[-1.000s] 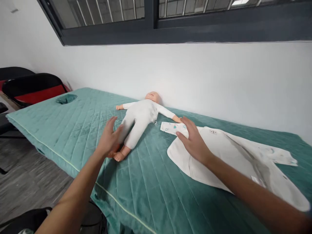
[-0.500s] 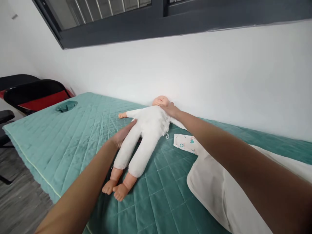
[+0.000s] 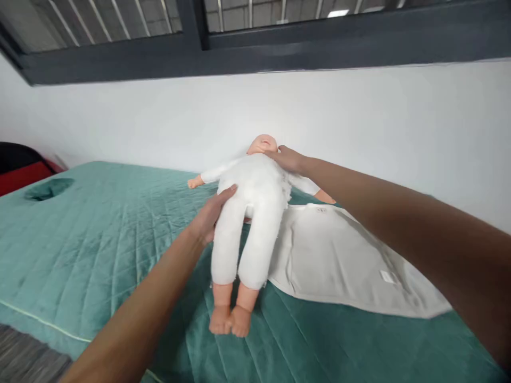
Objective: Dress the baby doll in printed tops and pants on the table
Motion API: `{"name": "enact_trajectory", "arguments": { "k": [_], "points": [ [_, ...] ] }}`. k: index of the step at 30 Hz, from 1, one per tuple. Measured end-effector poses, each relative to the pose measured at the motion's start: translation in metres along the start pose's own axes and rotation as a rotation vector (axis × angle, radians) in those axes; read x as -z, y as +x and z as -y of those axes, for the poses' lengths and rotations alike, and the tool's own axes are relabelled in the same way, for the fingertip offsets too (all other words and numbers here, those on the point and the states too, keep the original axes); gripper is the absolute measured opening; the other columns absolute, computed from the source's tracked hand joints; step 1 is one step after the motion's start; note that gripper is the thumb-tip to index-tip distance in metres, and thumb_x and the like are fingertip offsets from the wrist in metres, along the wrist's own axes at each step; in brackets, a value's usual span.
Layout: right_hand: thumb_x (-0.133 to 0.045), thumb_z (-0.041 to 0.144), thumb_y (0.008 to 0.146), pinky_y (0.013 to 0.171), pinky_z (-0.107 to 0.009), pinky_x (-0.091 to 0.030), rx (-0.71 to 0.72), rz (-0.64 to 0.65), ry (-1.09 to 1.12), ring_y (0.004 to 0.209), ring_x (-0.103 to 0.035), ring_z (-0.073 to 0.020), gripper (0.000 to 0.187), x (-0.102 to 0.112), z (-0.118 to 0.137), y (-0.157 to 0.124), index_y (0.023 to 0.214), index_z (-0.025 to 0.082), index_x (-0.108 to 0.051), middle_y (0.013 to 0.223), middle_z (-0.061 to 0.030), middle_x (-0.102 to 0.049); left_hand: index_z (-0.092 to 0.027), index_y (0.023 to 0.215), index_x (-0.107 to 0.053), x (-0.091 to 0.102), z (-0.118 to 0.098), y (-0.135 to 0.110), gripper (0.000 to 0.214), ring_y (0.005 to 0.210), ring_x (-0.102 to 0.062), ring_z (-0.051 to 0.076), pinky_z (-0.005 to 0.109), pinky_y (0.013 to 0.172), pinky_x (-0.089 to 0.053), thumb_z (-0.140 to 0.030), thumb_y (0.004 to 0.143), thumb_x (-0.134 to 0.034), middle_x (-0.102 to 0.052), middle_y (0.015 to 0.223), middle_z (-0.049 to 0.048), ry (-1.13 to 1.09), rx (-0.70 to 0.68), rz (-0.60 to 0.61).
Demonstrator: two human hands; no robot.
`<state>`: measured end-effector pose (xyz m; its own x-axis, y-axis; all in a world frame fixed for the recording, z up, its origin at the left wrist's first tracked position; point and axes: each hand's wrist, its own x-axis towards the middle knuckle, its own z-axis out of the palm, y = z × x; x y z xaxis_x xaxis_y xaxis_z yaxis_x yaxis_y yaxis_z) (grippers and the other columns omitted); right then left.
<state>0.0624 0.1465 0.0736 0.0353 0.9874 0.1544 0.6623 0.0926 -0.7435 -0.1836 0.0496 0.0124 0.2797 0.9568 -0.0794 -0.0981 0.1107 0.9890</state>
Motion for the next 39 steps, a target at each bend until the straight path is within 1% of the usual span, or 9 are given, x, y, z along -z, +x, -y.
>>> {"name": "enact_trajectory", "arguments": {
  "k": [3,7,10,14,24,27,31,35,39],
  "points": [
    [-0.061,0.074,0.079,0.101,-0.046,-0.053,-0.13,0.004,-0.061,0.121,-0.062,-0.0361,0.083,0.047,-0.041,-0.043,0.137,0.016,-0.053,0.143,-0.0202,-0.057,-0.026,0.127,-0.064,-0.065,0.024,-0.018,0.057,0.106,-0.071,0.035,0.054,0.083,-0.062,-0.054,0.078,-0.073,-0.076,0.11,0.0093,-0.279,-0.016,0.17],
    [-0.058,0.078,0.079,0.103,-0.047,-0.05,-0.234,-0.049,-0.108,0.125,-0.06,-0.037,0.09,0.093,-0.092,-0.098,0.143,0.015,-0.048,0.146,-0.0208,-0.055,-0.025,0.134,-0.059,-0.14,0.052,-0.041,0.071,0.103,-0.071,0.036,0.052,0.081,-0.063,-0.05,0.071,-0.08,-0.072,0.122,0.0136,-0.398,0.084,0.212],
    [-0.058,0.079,0.079,0.103,-0.046,-0.051,-0.259,-0.056,-0.126,0.124,-0.061,-0.0375,0.091,0.117,-0.119,-0.122,0.143,0.015,-0.048,0.146,-0.0206,-0.056,-0.025,0.137,-0.057,-0.178,0.066,-0.05,0.078,0.104,-0.071,0.036,0.051,0.081,-0.063,-0.052,0.068,-0.082,-0.07,0.126,0.0157,-0.451,0.112,0.25],
    [-0.056,0.081,0.079,0.104,-0.045,-0.05,-0.24,-0.021,-0.15,0.124,-0.061,-0.037,0.093,0.131,-0.14,-0.131,0.144,0.015,-0.047,0.144,-0.0198,-0.057,-0.024,0.138,-0.057,-0.205,0.075,-0.052,0.079,0.104,-0.071,0.036,0.051,0.084,-0.061,-0.052,0.069,-0.081,-0.07,0.126,0.0155,-0.444,0.123,0.198],
    [-0.04,0.084,0.084,0.11,-0.051,-0.042,-0.239,0.03,-0.245,0.135,-0.052,-0.0387,0.099,0.103,-0.171,-0.106,0.154,0.015,-0.033,0.154,-0.0214,-0.046,-0.022,0.134,-0.058,-0.196,0.088,-0.048,0.063,0.106,-0.07,0.03,0.045,0.09,-0.059,-0.055,0.082,-0.071,-0.068,0.129,0.0142,-0.335,0.102,0.087],
    [-0.035,0.077,0.091,0.107,-0.051,-0.043,-0.231,-0.014,-0.374,0.13,-0.056,-0.0395,0.089,0.109,-0.169,-0.107,0.152,0.011,-0.036,0.144,-0.0246,-0.056,-0.023,0.128,-0.062,-0.189,0.09,-0.047,0.054,0.11,-0.068,0.028,0.044,0.094,-0.056,-0.061,0.091,-0.058,-0.068,0.129,0.0123,-0.117,0.022,0.0],
    [-0.038,0.06,0.097,0.098,-0.054,-0.046,-0.144,-0.255,-0.475,0.113,-0.063,-0.0394,0.065,0.109,-0.145,-0.121,0.142,0.015,-0.048,0.12,-0.0191,-0.069,-0.018,0.109,-0.07,-0.177,0.094,-0.038,0.043,0.104,-0.067,0.028,0.045,0.096,-0.052,-0.047,0.102,-0.039,-0.073,0.111,0.0132,0.392,-0.281,-0.175],
    [-0.047,0.034,0.096,0.1,-0.045,-0.046,0.187,-0.322,-0.41,0.114,-0.059,-0.0313,0.036,0.069,-0.1,-0.142,0.125,0.016,-0.058,0.126,-0.0163,-0.063,-0.013,0.116,-0.067,-0.163,0.103,-0.021,0.033,0.119,-0.059,0.029,0.045,0.108,-0.045,-0.018,0.098,-0.04,-0.069,0.117,0.0159,0.872,-0.586,-0.315],
    [-0.051,0.017,0.089,0.102,-0.04,-0.043,0.401,-0.071,-0.531,0.122,-0.052,-0.0293,0.036,0.009,-0.062,-0.153,0.125,0.012,-0.057,0.133,-0.0173,-0.058,-0.012,0.111,-0.067,-0.151,0.112,-0.007,0.029,0.126,-0.051,0.03,0.044,0.111,-0.042,-0.009,0.09,-0.047,-0.065,0.12,0.0164,1.174,-0.597,-0.309]
  ]
}}
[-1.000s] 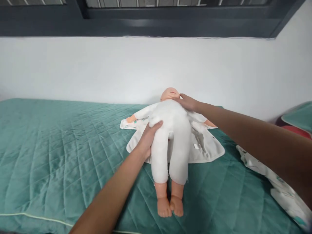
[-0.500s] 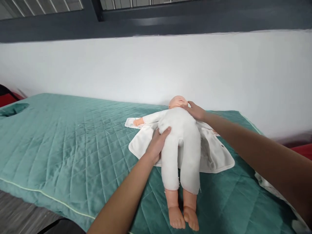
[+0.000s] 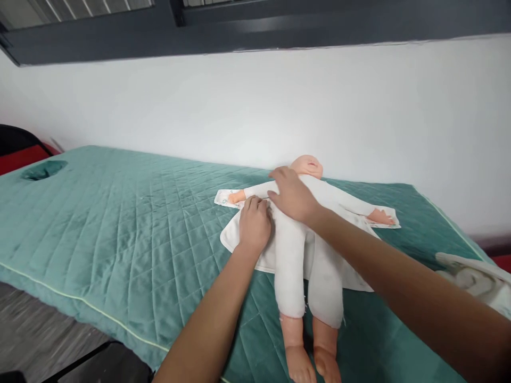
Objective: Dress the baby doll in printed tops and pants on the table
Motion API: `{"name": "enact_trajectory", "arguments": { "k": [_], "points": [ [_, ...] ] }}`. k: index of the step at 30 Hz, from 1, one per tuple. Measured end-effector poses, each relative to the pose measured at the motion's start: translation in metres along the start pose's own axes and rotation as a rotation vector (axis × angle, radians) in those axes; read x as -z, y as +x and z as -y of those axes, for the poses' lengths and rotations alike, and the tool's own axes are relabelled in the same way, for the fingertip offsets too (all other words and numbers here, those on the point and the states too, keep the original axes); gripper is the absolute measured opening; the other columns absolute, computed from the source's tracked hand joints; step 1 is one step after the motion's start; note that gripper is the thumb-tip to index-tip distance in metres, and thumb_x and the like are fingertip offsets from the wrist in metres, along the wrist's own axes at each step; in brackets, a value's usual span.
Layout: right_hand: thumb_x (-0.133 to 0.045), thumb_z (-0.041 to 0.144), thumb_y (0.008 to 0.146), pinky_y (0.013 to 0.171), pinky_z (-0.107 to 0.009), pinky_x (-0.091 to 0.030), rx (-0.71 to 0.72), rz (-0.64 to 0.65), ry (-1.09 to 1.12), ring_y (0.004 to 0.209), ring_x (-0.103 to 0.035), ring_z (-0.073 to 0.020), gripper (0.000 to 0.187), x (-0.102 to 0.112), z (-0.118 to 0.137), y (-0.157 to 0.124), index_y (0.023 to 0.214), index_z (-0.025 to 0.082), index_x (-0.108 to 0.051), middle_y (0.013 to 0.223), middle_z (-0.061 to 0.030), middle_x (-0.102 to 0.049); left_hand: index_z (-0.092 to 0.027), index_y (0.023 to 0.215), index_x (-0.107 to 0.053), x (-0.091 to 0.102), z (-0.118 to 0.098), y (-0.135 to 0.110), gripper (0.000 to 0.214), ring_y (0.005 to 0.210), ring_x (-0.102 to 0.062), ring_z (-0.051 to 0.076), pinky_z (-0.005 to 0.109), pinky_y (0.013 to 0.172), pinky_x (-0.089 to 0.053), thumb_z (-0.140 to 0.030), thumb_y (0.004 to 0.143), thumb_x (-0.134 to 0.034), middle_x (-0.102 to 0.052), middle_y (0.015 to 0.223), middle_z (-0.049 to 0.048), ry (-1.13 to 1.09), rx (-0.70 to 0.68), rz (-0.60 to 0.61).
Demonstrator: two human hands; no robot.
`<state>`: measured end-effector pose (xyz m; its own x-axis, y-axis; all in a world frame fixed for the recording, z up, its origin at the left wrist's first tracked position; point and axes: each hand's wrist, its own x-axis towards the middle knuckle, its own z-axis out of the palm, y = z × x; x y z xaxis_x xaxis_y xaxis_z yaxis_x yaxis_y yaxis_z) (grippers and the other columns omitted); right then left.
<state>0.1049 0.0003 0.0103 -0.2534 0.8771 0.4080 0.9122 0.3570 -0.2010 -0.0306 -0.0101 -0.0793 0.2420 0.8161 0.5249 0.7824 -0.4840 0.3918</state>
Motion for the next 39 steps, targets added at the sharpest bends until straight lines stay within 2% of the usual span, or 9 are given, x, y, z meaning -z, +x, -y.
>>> {"name": "enact_trajectory", "arguments": {
  "k": [3,8,12,15,20,26,31,35,39],
  "points": [
    [-0.049,0.01,0.087,0.103,-0.041,-0.04,0.075,0.195,-0.207,0.123,-0.05,-0.0305,0.038,-0.023,0.019,0.015,0.124,0.011,-0.058,0.134,-0.0174,-0.057,-0.015,0.102,-0.068,-0.003,0.006,0.001,0.022,0.113,-0.056,0.028,0.043,0.101,-0.047,-0.011,0.091,-0.049,-0.066,0.111,0.0146,0.075,0.087,0.087],
    [-0.056,0.02,0.089,0.103,-0.048,-0.039,-0.004,0.416,-0.36,0.12,-0.055,-0.0346,0.035,-0.046,0.014,0.043,0.122,0.012,-0.06,0.128,-0.0189,-0.063,-0.017,0.098,-0.069,-0.005,0.009,0.007,0.02,0.105,-0.057,0.029,0.042,0.094,-0.045,-0.013,0.09,-0.051,-0.066,0.106,0.0134,0.094,0.148,0.129],
    [-0.056,0.022,0.088,0.096,-0.047,-0.044,-0.03,0.423,-0.359,0.117,-0.058,-0.0351,0.034,-0.045,0.009,0.05,0.121,0.015,-0.06,0.126,-0.0184,-0.065,-0.018,0.096,-0.069,-0.008,0.015,0.012,0.017,0.105,-0.058,0.032,0.045,0.09,-0.044,-0.016,0.09,-0.054,-0.065,0.103,0.0151,0.055,0.176,0.08],
    [-0.054,0.021,0.089,0.093,-0.045,-0.045,-0.042,0.388,-0.349,0.115,-0.059,-0.0338,0.033,-0.034,0.006,0.045,0.121,0.016,-0.06,0.126,-0.0177,-0.065,-0.019,0.091,-0.069,-0.009,0.023,0.016,0.014,0.1,-0.059,0.029,0.041,0.086,-0.045,-0.017,0.09,-0.056,-0.065,0.1,0.0128,-0.094,0.219,-0.01],
    [-0.052,0.023,0.09,0.085,-0.04,-0.046,-0.075,0.318,-0.296,0.108,-0.061,-0.0305,0.031,-0.015,-0.006,0.035,0.12,0.019,-0.06,0.121,-0.0136,-0.067,-0.019,0.086,-0.07,-0.007,0.031,0.021,0.01,0.078,-0.06,0.019,0.032,0.078,-0.045,-0.025,0.088,-0.062,-0.066,0.085,0.0046,-0.442,0.375,-0.192],
    [-0.059,0.041,0.089,0.075,-0.035,-0.043,-0.096,0.316,-0.166,0.097,-0.063,-0.0279,0.024,0.0,-0.019,0.015,0.105,0.023,-0.065,0.109,-0.0085,-0.071,-0.017,0.075,-0.068,-0.004,0.036,0.023,0.015,0.07,-0.058,0.017,0.029,0.071,-0.042,-0.03,0.082,-0.068,-0.067,0.073,0.0026,-0.643,0.563,-0.24],
    [-0.056,0.064,0.09,0.079,-0.036,-0.044,-0.061,0.303,-0.162,0.104,-0.062,-0.0295,0.046,0.003,-0.018,0.002,0.11,0.023,-0.065,0.119,-0.0099,-0.069,-0.016,0.068,-0.064,-0.003,0.043,0.023,0.009,0.067,-0.053,0.015,0.027,0.066,-0.04,-0.02,0.075,-0.067,-0.063,0.067,-0.0009,-0.73,0.589,-0.307],
    [-0.042,0.066,0.097,0.086,-0.04,-0.044,-0.056,0.298,-0.206,0.104,-0.062,-0.0304,0.053,0.002,-0.015,-0.001,0.112,0.022,-0.066,0.118,-0.0122,-0.069,-0.015,0.073,-0.068,-0.001,0.046,0.022,0.005,0.075,-0.06,0.016,0.028,0.073,-0.045,-0.019,0.074,-0.066,-0.069,0.076,0.0014,-0.819,0.562,-0.342],
    [-0.04,0.066,0.098,0.092,-0.044,-0.042,-0.048,0.299,-0.242,0.107,-0.062,-0.0323,0.055,0.002,-0.017,-0.003,0.113,0.021,-0.066,0.116,-0.0138,-0.069,-0.016,0.085,-0.074,-0.001,0.046,0.021,0.015,0.084,-0.065,0.018,0.029,0.081,-0.049,-0.02,0.074,-0.065,-0.074,0.088,0.0042,-0.988,0.595,-0.365]
  ]
}}
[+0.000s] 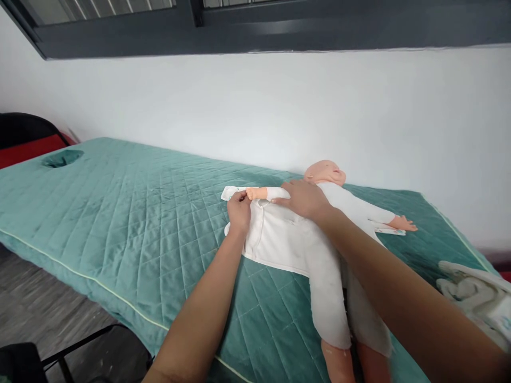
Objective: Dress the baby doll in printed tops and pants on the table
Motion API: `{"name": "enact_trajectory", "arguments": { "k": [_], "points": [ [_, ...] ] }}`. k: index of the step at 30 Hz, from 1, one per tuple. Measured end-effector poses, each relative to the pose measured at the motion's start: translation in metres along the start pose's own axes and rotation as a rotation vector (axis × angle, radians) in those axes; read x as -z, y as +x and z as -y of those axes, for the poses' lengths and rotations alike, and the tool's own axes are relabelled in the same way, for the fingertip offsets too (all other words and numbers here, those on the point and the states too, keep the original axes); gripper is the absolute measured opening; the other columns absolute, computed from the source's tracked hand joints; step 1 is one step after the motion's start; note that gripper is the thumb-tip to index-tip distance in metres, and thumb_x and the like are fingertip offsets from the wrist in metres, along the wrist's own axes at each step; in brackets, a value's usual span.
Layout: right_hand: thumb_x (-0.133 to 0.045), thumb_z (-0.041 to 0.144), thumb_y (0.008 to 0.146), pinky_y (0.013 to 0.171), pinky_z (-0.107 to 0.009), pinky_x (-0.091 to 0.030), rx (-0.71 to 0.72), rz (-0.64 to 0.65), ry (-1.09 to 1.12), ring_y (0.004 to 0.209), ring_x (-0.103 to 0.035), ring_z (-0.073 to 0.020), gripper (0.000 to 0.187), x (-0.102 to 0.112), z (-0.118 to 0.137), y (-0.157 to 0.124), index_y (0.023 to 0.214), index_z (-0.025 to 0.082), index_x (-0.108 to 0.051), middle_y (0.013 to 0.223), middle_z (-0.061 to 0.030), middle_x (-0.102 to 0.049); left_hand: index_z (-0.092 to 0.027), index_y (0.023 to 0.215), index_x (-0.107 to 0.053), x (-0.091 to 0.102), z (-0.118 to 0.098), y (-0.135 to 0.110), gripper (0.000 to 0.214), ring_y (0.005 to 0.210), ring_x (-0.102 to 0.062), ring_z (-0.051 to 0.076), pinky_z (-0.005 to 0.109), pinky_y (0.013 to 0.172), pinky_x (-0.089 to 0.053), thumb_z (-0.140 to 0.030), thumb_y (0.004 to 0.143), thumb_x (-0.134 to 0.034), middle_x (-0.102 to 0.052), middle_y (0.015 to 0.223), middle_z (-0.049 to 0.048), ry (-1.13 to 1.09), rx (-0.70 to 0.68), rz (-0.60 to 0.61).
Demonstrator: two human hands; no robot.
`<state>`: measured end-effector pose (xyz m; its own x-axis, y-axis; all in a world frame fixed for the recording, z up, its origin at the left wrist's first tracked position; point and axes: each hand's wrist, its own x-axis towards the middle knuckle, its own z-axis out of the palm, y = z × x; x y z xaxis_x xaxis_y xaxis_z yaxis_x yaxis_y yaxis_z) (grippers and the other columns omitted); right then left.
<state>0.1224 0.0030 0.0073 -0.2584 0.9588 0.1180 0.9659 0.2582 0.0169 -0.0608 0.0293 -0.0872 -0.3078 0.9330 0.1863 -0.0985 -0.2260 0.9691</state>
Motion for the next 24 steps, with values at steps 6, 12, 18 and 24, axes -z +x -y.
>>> {"name": "enact_trajectory", "arguments": {
  "k": [6,12,18,24],
  "points": [
    [-0.042,0.065,0.096,0.096,-0.047,-0.041,-0.038,0.025,-0.085,0.108,-0.06,-0.0336,0.053,-0.004,-0.004,-0.006,0.111,0.021,-0.067,0.114,-0.0145,-0.069,-0.016,0.083,-0.073,-0.001,0.002,0.001,0.013,0.08,-0.064,0.016,0.029,0.08,-0.05,-0.024,0.074,-0.069,-0.072,0.084,0.0035,-0.091,0.051,-0.03],
    [-0.045,0.058,0.096,0.096,-0.049,-0.041,-0.052,0.022,-0.105,0.112,-0.058,-0.0354,0.047,-0.012,0.0,-0.006,0.11,0.02,-0.068,0.116,-0.0157,-0.069,-0.017,0.081,-0.07,-0.003,-0.006,-0.008,0.011,0.079,-0.062,0.015,0.029,0.081,-0.048,-0.027,0.082,-0.066,-0.069,0.083,0.002,0.039,-0.048,0.027],
    [-0.042,0.063,0.097,0.098,-0.049,-0.039,-0.053,-0.004,-0.147,0.114,-0.057,-0.0357,0.053,-0.016,0.004,-0.006,0.11,0.019,-0.069,0.117,-0.0173,-0.069,-0.019,0.078,-0.067,-0.007,-0.017,-0.018,0.01,0.079,-0.057,0.016,0.029,0.078,-0.044,-0.019,0.086,-0.06,-0.061,0.08,0.0012,0.384,-0.296,0.132],
    [-0.042,0.063,0.097,0.097,-0.048,-0.04,-0.059,0.002,-0.183,0.113,-0.059,-0.0353,0.055,-0.018,0.005,-0.005,0.113,0.017,-0.069,0.116,-0.0185,-0.069,-0.02,0.075,-0.062,-0.01,-0.014,-0.021,0.016,0.079,-0.056,0.017,0.031,0.08,-0.044,-0.016,0.089,-0.058,-0.06,0.079,0.0019,0.52,-0.395,0.236]
  ]
}}
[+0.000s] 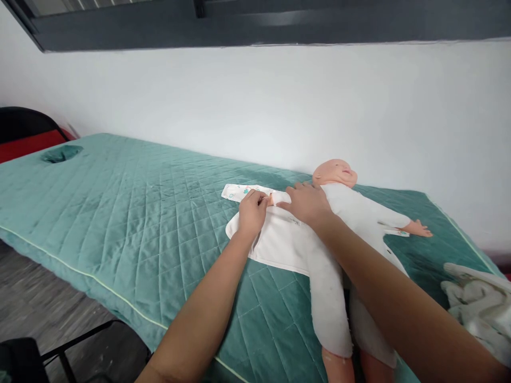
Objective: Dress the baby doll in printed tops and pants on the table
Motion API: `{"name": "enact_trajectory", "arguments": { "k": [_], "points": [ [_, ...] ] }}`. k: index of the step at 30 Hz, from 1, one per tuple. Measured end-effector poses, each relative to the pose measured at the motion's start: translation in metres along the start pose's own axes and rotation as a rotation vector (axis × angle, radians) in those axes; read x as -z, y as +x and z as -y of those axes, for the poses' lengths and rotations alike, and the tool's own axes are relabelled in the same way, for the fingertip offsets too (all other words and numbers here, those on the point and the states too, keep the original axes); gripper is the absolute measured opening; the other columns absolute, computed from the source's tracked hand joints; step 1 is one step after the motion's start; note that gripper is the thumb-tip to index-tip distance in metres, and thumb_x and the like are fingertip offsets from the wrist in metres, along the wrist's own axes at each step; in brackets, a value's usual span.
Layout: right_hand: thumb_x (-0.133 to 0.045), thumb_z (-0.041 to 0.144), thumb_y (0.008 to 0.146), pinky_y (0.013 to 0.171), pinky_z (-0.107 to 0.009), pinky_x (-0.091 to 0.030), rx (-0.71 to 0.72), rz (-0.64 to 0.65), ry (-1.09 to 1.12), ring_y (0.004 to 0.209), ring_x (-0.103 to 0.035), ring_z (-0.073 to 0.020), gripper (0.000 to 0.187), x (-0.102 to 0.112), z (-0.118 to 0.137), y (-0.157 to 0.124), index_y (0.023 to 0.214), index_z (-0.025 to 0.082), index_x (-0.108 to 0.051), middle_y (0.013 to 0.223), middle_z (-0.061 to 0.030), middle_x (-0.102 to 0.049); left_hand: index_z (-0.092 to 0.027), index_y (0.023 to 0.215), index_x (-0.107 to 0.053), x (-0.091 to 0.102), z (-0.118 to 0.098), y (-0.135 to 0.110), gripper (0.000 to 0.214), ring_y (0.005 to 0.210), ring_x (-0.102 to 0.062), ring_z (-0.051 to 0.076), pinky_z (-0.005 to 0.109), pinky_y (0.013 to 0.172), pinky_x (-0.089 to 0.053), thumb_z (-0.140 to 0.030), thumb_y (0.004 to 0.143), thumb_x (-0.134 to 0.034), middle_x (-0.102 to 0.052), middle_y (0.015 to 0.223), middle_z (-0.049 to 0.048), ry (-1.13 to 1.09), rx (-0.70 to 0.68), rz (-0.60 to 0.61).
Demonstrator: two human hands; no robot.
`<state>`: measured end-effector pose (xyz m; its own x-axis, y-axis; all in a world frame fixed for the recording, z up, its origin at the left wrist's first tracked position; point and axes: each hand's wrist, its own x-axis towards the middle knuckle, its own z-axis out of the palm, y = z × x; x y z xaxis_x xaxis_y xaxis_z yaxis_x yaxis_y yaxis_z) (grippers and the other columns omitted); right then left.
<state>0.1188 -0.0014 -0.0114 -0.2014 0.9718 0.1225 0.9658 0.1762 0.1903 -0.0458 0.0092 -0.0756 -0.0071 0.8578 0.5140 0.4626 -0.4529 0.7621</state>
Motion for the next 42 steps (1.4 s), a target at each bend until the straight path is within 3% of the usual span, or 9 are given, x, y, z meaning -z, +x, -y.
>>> {"name": "enact_trajectory", "arguments": {
  "k": [6,9,14,17,22,26,28,32,42],
  "points": [
    [-0.045,0.051,0.099,0.095,-0.047,-0.039,-0.006,0.005,-0.021,0.113,-0.059,-0.036,0.044,-0.002,0.006,0.004,0.116,0.017,-0.068,0.116,-0.0189,-0.069,-0.021,0.081,-0.063,-0.006,-0.002,-0.003,0.019,0.089,-0.057,0.02,0.032,0.082,-0.045,-0.02,0.096,-0.052,-0.062,0.089,0.0058,0.105,-0.21,0.166],
    [-0.049,0.039,0.097,0.093,-0.046,-0.04,-0.013,0.01,-0.021,0.113,-0.059,-0.0367,0.036,-0.005,0.01,0.007,0.117,0.015,-0.068,0.116,-0.0202,-0.069,-0.021,0.08,-0.062,-0.008,-0.003,-0.003,0.019,0.088,-0.057,0.021,0.032,0.081,-0.044,-0.02,0.096,-0.052,-0.061,0.088,0.0056,0.142,-0.232,0.233],
    [-0.049,0.041,0.098,0.096,-0.048,-0.04,-0.001,-0.017,0.017,0.114,-0.058,-0.0364,0.039,-0.002,0.01,0.004,0.119,0.013,-0.066,0.119,-0.0201,-0.067,-0.021,0.086,-0.064,-0.006,-0.004,-0.002,0.018,0.09,-0.059,0.02,0.031,0.083,-0.045,-0.024,0.098,-0.051,-0.064,0.089,0.0055,0.096,-0.202,0.165],
    [-0.051,0.049,0.097,0.099,-0.049,-0.041,-0.025,-0.03,0.096,0.117,-0.057,-0.0363,0.044,0.01,-0.003,-0.002,0.122,0.014,-0.064,0.123,-0.0185,-0.066,-0.021,0.092,-0.065,-0.004,-0.003,-0.003,0.022,0.095,-0.06,0.02,0.031,0.084,-0.044,-0.027,0.101,-0.046,-0.066,0.095,0.0061,0.179,-0.084,0.075],
    [-0.054,0.052,0.093,0.098,-0.049,-0.045,-0.221,-0.14,0.429,0.122,-0.057,-0.0356,0.046,0.023,-0.059,-0.033,0.126,0.022,-0.064,0.133,-0.0131,-0.064,-0.021,0.101,-0.063,-0.001,-0.001,-0.006,0.016,0.099,-0.061,0.022,0.032,0.082,-0.045,-0.027,0.1,-0.048,-0.066,0.103,0.0068,0.396,0.122,-0.018],
    [-0.051,0.045,0.088,0.098,-0.049,-0.046,-0.582,-0.434,0.595,0.113,-0.061,-0.0344,0.04,-0.001,-0.106,-0.08,0.112,0.018,-0.067,0.119,-0.0167,-0.068,-0.02,0.099,-0.061,0.0,-0.001,-0.008,0.021,0.101,-0.062,0.025,0.034,0.081,-0.045,-0.039,0.098,-0.052,-0.066,0.104,0.0084,0.509,0.176,0.038],
    [-0.049,0.044,0.087,0.095,-0.05,-0.047,-0.755,-0.443,0.642,0.104,-0.063,-0.0341,0.034,-0.019,-0.119,-0.102,0.101,0.018,-0.066,0.106,-0.0163,-0.07,-0.02,0.096,-0.061,-0.001,-0.002,-0.009,0.024,0.102,-0.061,0.026,0.034,0.08,-0.045,-0.043,0.097,-0.054,-0.066,0.104,0.0092,0.553,0.176,0.075],
    [-0.05,0.048,0.085,0.09,-0.048,-0.047,-0.872,-0.266,0.761,0.099,-0.064,-0.0336,0.028,-0.039,-0.123,-0.123,0.09,0.022,-0.059,0.099,-0.0141,-0.071,-0.021,0.089,-0.059,-0.001,-0.002,-0.01,0.02,0.1,-0.061,0.025,0.034,0.081,-0.046,-0.038,0.098,-0.053,-0.066,0.1,0.0086,0.553,0.097,0.1],
    [-0.065,0.05,0.079,0.067,-0.034,-0.047,-0.876,-0.412,1.206,0.074,-0.063,-0.0211,0.033,-0.027,-0.101,-0.12,0.098,0.024,-0.058,0.089,-0.0037,-0.072,-0.021,0.097,-0.059,0.0,-0.013,-0.018,0.018,0.099,-0.062,0.023,0.034,0.086,-0.047,-0.033,0.101,-0.046,-0.068,0.1,0.0076,0.424,-0.078,0.138]
  ]
}}
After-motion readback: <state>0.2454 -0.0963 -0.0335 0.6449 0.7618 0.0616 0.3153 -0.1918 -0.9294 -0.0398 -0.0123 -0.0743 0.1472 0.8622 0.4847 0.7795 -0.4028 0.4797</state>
